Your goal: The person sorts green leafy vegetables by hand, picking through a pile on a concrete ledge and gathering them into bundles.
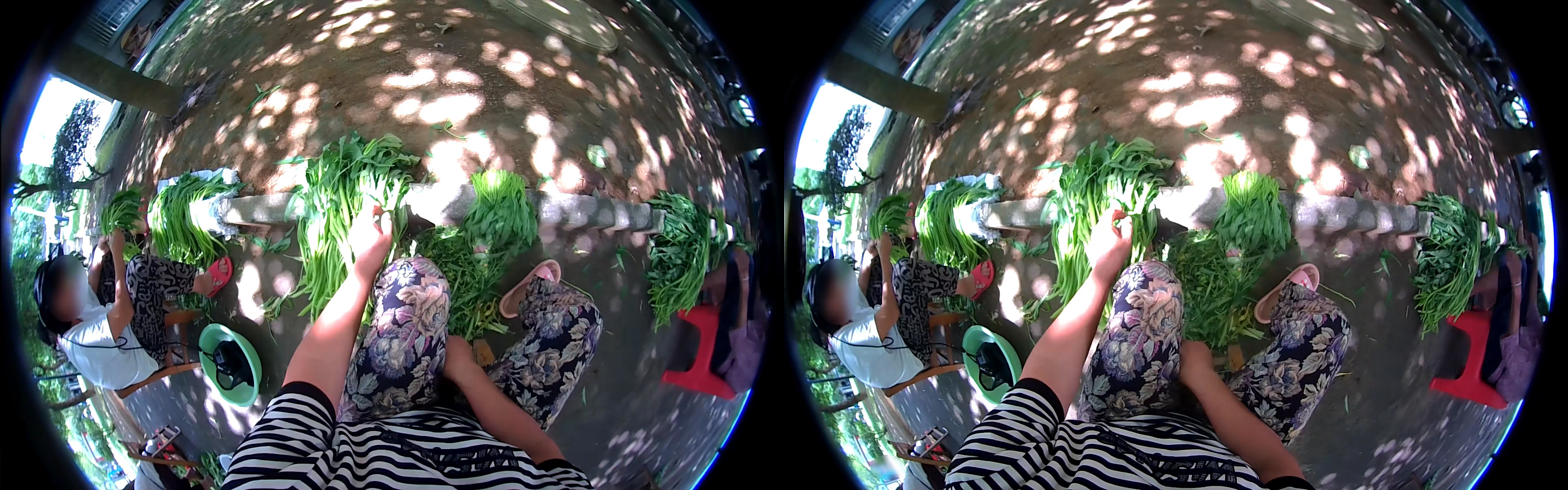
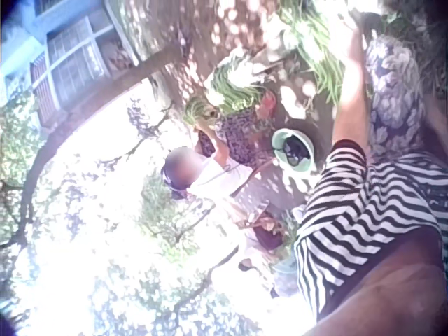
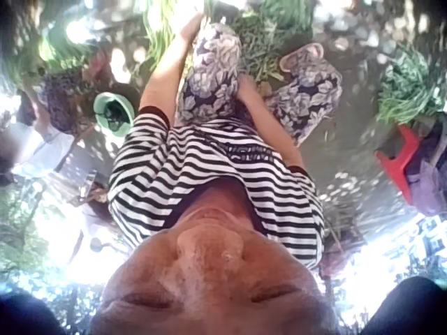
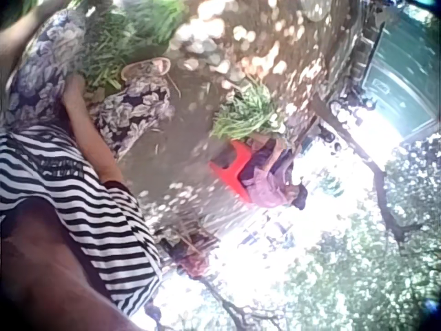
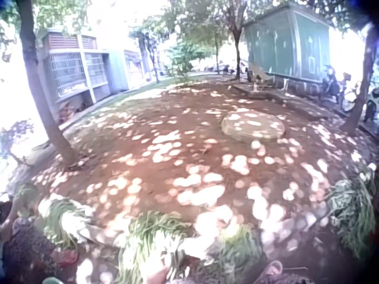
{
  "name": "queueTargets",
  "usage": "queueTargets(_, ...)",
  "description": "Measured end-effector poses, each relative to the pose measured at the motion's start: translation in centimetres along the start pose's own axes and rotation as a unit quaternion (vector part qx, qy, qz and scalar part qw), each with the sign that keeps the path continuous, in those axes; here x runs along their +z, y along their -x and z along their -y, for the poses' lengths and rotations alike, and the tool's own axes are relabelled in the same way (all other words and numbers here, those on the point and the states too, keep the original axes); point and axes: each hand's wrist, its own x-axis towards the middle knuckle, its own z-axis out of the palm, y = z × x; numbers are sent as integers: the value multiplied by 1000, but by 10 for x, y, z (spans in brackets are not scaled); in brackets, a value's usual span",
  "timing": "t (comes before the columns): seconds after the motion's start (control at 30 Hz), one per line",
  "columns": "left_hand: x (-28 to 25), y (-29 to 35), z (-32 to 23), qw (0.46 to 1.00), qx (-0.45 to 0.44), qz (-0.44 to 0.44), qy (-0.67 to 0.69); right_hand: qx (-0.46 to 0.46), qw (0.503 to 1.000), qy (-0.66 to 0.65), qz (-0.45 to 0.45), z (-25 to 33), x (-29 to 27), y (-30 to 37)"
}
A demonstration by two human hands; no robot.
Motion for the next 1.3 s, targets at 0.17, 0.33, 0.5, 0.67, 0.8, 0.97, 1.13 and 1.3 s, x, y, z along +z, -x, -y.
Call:
queueTargets(0.17, 61, -29, 10, 965, -13, 175, -193, 13, 999, 36, -32, 2, -5, 5)
queueTargets(0.33, 74, -26, 9, 945, -127, 231, -194, 5, 997, 73, -1, -2, -9, 6)
queueTargets(0.5, 63, -13, 56, 989, -133, 13, 66, 23, 997, 63, 48, 1, -12, -1)
queueTargets(0.67, 41, -10, 36, 940, -240, 26, 239, 1, 997, 59, -48, -14, 13, -4)
queueTargets(0.8, 17, -10, 19, 926, -241, 18, 291, 27, 998, 19, -45, -14, 15, -6)
queueTargets(0.97, 1, -3, 4, 902, -179, 36, 392, 95, 994, -44, 10, 4, -17, 1)
queueTargets(1.13, -18, 5, -6, 892, -195, 19, 407, 51, 998, 1, 27, 12, -31, 9)
queueTargets(1.3, -39, 10, 2, 881, -222, -13, 418, 52, 999, -2, 8, 8, -22, 7)
